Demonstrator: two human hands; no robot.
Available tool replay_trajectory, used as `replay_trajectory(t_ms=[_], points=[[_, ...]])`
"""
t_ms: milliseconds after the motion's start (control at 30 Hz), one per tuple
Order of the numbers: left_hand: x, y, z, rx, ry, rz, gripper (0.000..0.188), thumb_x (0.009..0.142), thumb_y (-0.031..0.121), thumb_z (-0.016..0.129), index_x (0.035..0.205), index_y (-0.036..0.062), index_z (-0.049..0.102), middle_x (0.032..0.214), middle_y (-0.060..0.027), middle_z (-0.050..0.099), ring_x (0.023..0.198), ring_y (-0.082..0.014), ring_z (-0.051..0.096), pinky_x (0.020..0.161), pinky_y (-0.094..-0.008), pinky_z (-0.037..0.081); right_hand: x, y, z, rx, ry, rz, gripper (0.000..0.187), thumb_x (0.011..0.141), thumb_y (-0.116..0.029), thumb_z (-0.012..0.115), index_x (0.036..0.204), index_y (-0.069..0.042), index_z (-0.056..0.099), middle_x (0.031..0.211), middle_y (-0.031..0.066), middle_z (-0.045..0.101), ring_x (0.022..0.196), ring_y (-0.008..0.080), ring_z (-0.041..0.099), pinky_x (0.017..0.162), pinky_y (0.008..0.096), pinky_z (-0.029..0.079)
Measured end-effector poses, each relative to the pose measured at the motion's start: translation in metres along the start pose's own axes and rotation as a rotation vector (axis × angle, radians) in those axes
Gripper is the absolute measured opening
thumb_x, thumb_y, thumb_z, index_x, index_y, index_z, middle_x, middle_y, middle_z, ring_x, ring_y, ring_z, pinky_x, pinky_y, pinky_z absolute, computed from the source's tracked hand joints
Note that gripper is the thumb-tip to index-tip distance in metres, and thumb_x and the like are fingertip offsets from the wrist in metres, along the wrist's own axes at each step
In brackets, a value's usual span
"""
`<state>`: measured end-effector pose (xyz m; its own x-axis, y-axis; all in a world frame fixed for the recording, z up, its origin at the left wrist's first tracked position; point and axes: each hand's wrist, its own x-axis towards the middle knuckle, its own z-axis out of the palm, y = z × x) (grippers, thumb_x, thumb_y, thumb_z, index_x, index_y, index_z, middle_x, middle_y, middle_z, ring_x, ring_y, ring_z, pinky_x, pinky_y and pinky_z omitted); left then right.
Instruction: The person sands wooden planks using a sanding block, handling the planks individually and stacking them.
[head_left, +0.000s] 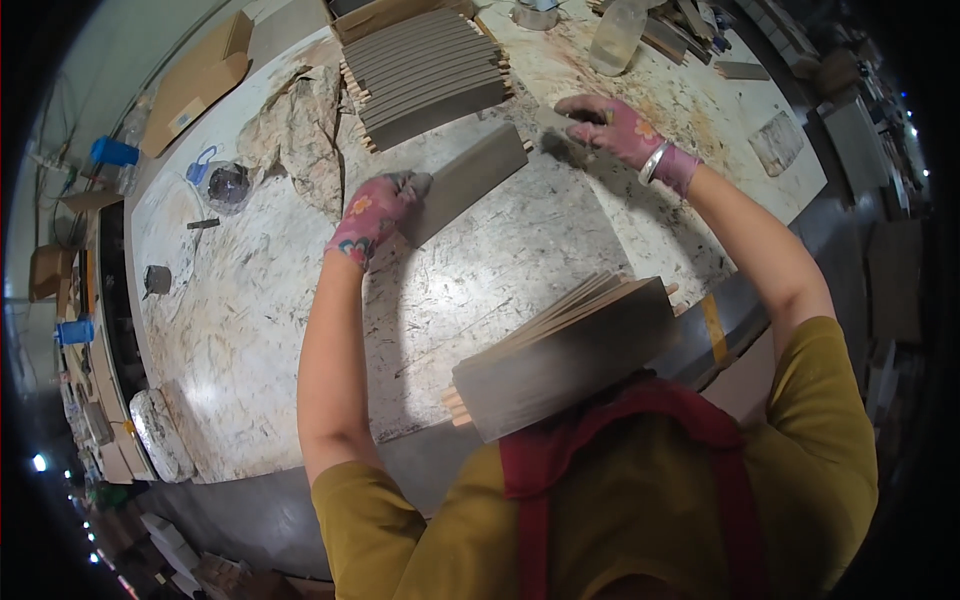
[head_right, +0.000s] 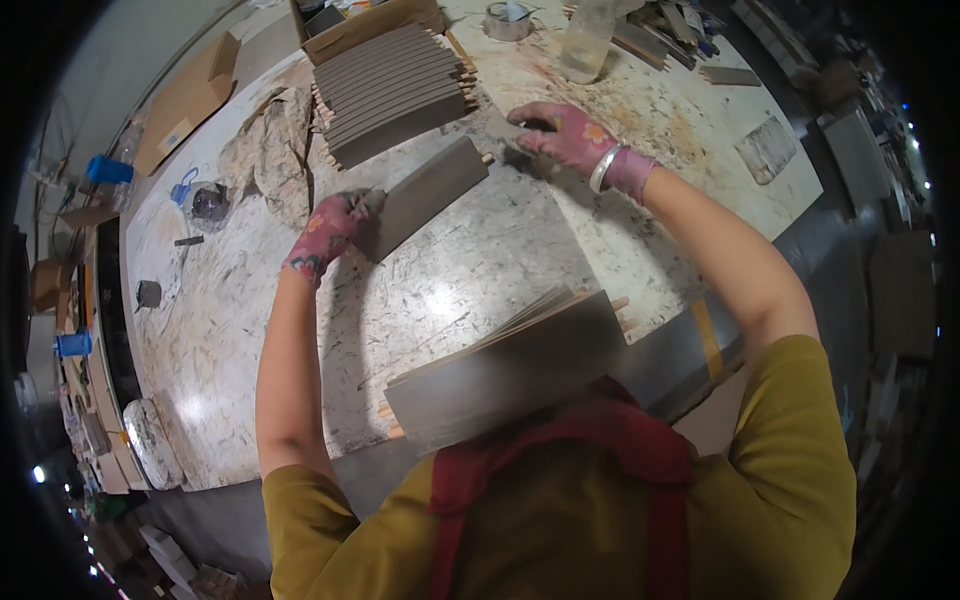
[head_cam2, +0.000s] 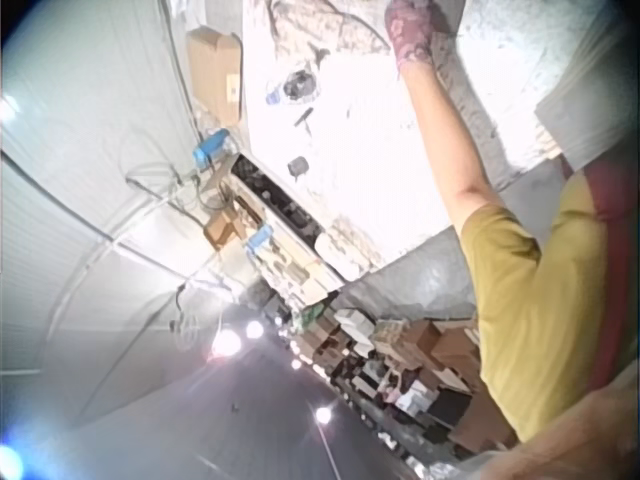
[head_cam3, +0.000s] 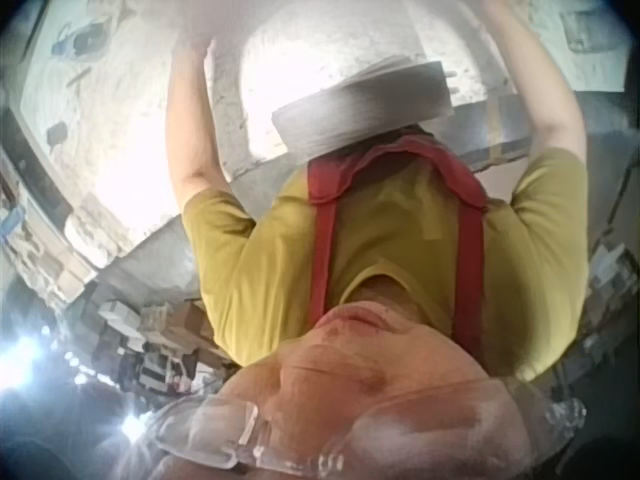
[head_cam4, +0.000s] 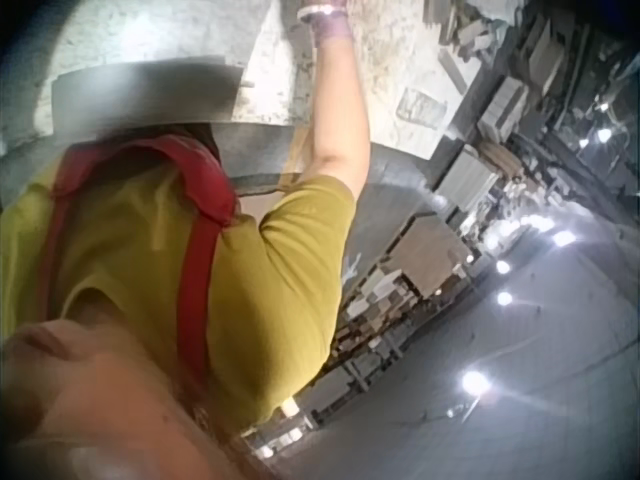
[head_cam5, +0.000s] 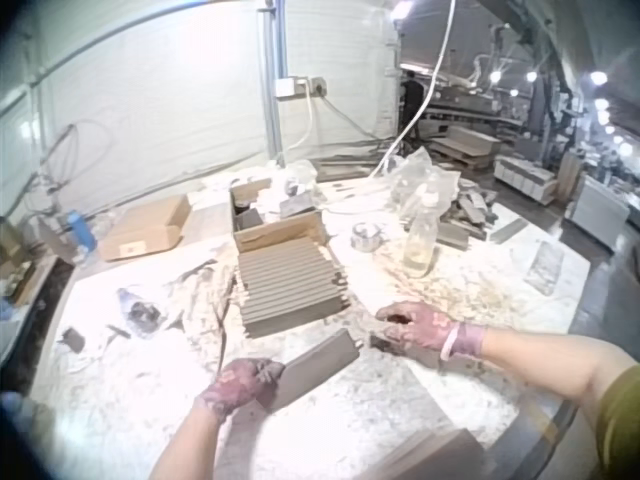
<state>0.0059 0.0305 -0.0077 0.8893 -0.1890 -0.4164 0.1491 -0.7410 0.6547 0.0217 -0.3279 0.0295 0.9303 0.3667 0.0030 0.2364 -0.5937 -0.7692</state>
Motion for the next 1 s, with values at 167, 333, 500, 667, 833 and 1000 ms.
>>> replay_trajectory(t_ms=[167,333,500,667,833,1000], points=[[0.015,-0.029,0.009,0.317,0.300,0.413,0.027,0.092,0.027,0.060,0.113,0.0143,0.070,0.106,-0.0148,0.064,0.099,-0.0311,0.062,0.084,-0.0394,0.050,-0.001,-0.030,0.052,-0.317,-0.241,-0.245,0.041,0.089,-0.024,0.064,0.129,-0.018,0.056,0.128,0.0137,0.057,0.112,0.0327,0.059,0.095,0.0407,0.050],[0.019,-0.052,0.021,0.533,0.522,0.590,0.030,0.090,0.030,0.063,0.119,0.0247,0.069,0.127,-0.0115,0.059,0.124,-0.0394,0.048,0.103,-0.0438,0.043,0.026,-0.082,0.133,-0.571,-0.447,-0.635,0.039,0.092,-0.033,0.057,0.130,-0.024,0.054,0.133,0.0118,0.055,0.112,0.0339,0.060,0.093,0.0453,0.050],[0.021,-0.054,0.023,0.434,0.500,0.608,0.034,0.085,0.024,0.065,0.119,0.0258,0.069,0.131,-0.0112,0.056,0.125,-0.0417,0.046,0.105,-0.0466,0.041,0.045,-0.108,0.147,-0.527,-0.677,-0.228,0.039,0.097,-0.036,0.048,0.135,-0.030,0.052,0.134,0.0142,0.055,0.116,0.0338,0.058,0.100,0.0430,0.046],[0.016,-0.043,0.022,0.687,0.567,0.612,0.033,0.086,0.029,0.066,0.118,0.0241,0.069,0.133,-0.0112,0.055,0.129,-0.0375,0.044,0.105,-0.0480,0.035,0.019,0.029,0.052,-0.734,-0.274,-0.511,0.040,0.095,-0.035,0.056,0.135,-0.028,0.054,0.136,0.0138,0.055,0.123,0.0326,0.054,0.102,0.0383,0.046],[0.010,0.021,0.065,0.566,0.596,0.537,0.079,0.078,0.040,0.072,0.145,0.0151,0.040,0.138,-0.0176,0.048,0.128,-0.0383,0.043,0.107,-0.0483,0.032,-0.006,0.036,0.007,-0.581,-0.074,0.108,0.044,0.086,-0.033,0.065,0.126,-0.015,0.060,0.118,0.0178,0.062,0.106,0.0322,0.062,0.086,0.0416,0.051],[0.016,0.034,0.094,0.605,0.530,0.542,0.068,0.081,0.030,0.068,0.143,0.0147,0.042,0.138,-0.0183,0.046,0.130,-0.0332,0.042,0.111,-0.0511,0.026,0.050,0.012,0.060,-0.268,0.081,0.003,0.047,0.089,-0.032,0.061,0.131,-0.010,0.054,0.126,0.0175,0.059,0.114,0.0359,0.058,0.100,0.0405,0.045]])
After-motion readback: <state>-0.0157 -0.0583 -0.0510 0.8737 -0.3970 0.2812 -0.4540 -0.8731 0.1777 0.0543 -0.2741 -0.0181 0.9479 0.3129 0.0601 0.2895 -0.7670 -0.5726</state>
